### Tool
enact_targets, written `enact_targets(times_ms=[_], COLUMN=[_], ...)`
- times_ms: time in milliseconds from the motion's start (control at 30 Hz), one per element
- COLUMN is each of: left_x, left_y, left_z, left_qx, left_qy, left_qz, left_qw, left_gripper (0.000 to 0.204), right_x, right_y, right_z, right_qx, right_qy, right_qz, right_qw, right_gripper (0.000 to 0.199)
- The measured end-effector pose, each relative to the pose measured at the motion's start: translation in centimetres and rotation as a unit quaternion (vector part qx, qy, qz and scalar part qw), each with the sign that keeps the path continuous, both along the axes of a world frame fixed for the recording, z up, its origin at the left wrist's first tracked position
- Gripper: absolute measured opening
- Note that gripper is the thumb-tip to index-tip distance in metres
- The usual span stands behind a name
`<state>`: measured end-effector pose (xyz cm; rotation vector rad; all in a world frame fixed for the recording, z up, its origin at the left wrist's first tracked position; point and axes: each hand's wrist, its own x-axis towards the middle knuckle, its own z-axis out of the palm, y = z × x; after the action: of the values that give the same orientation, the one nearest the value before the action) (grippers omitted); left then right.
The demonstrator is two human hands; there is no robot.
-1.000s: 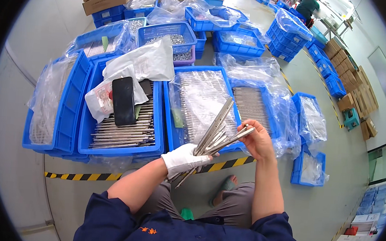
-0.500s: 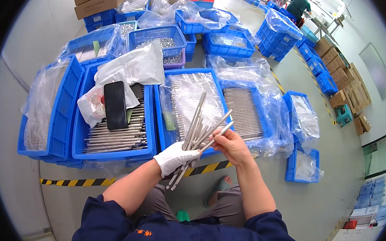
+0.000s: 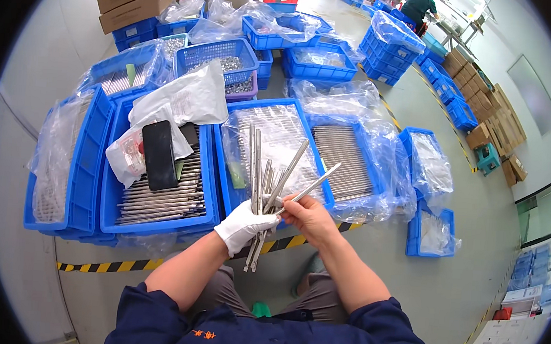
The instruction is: Inspecting and sorting metal tubes into different bins in a manufacturing facility.
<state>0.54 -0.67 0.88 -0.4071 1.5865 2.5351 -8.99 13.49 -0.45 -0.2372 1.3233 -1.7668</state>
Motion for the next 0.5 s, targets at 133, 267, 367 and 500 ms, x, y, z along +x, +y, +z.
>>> enact_targets(times_ms=[133, 267, 367, 500], left_x=[0.0, -0.5, -0.4, 0.0], left_y=[-0.8, -1.2, -0.9, -1.4], left_z=[0.3, 0.3, 0.9, 1.0], left_qx=[0.01, 0.035, 0.059, 0.01], left_qy=[-0.007, 0.024, 0.026, 0.01], left_qz=[0.042, 0.049, 0.038, 0.001], left_qw=[0.999, 0.998, 0.997, 1.0], left_gripper=[0.03, 0.035, 0.039, 0.042], right_x=[-2.7, -1.1, -0.3, 0.7], right_y=[1.5, 1.1, 0.6, 0.3], right_z=[1.8, 0.7, 0.3, 0.7], right_qx=[0.012, 0.03, 0.0, 0.035], right_qy=[0.022, -0.05, -0.114, -0.131], right_qz=[-0.067, 0.107, 0.206, 0.25], right_qw=[0.997, 0.993, 0.972, 0.959], right_gripper=[0.018, 0.016, 0.016, 0.017])
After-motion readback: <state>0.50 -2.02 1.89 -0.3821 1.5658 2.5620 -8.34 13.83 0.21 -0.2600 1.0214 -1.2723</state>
